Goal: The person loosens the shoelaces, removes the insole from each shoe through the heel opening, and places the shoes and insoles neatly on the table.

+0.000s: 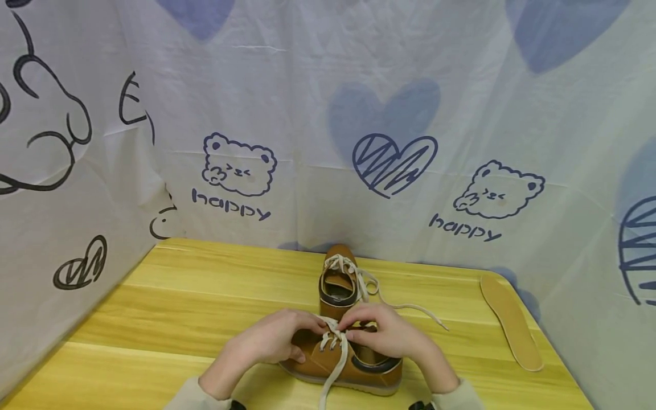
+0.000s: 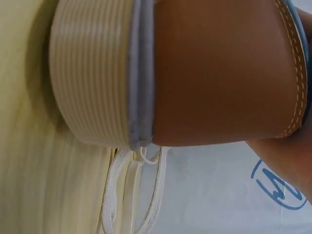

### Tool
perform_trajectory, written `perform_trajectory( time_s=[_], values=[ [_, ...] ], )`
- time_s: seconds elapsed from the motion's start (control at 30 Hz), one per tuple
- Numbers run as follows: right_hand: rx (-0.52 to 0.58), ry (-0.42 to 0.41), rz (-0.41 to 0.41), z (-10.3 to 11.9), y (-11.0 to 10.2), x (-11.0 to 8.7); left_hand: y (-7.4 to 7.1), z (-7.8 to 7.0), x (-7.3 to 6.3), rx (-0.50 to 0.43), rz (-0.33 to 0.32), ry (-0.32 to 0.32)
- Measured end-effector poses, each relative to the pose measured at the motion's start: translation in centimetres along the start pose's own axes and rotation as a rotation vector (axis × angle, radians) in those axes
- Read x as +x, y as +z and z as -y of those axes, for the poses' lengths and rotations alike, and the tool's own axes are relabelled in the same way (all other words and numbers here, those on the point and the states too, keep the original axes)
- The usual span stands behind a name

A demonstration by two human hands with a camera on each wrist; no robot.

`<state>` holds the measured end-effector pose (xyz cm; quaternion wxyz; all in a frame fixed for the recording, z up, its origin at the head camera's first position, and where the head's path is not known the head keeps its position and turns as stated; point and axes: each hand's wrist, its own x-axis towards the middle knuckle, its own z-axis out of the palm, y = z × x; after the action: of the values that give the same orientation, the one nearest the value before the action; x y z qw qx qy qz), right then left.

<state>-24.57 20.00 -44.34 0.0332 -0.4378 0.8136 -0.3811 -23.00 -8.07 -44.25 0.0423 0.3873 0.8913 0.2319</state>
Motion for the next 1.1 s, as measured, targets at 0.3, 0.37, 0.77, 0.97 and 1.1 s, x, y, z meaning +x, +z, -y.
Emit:
perform_trajectory(
  time_s=[0.3,0.37,0.77,0.97,1.1],
  values=[
    [0.028,0.038,0.018,-0.13,0.01,-0.12,0.12,0.12,0.04,0.002,-0.001,-0.006],
    [0.036,0.061,0.014,-0.12,-0.04,-0.18,0.13,0.12,0.05,0.000,-0.001,-0.004],
    [-0.005,0.078,-0.051,-0.47,0.51,0.10,0.00,-0.01,-0.05,-0.010,0.006,-0.002],
    [-0.022,0.110,-0.078,-0.52,0.63,0.19,0.07,0.01,0.00,-0.009,0.008,-0.014],
    [0.003,0.144,-0.082,-0.38,0.68,0.23,0.16,0.13,0.12,-0.008,0.014,-0.027]
  ],
)
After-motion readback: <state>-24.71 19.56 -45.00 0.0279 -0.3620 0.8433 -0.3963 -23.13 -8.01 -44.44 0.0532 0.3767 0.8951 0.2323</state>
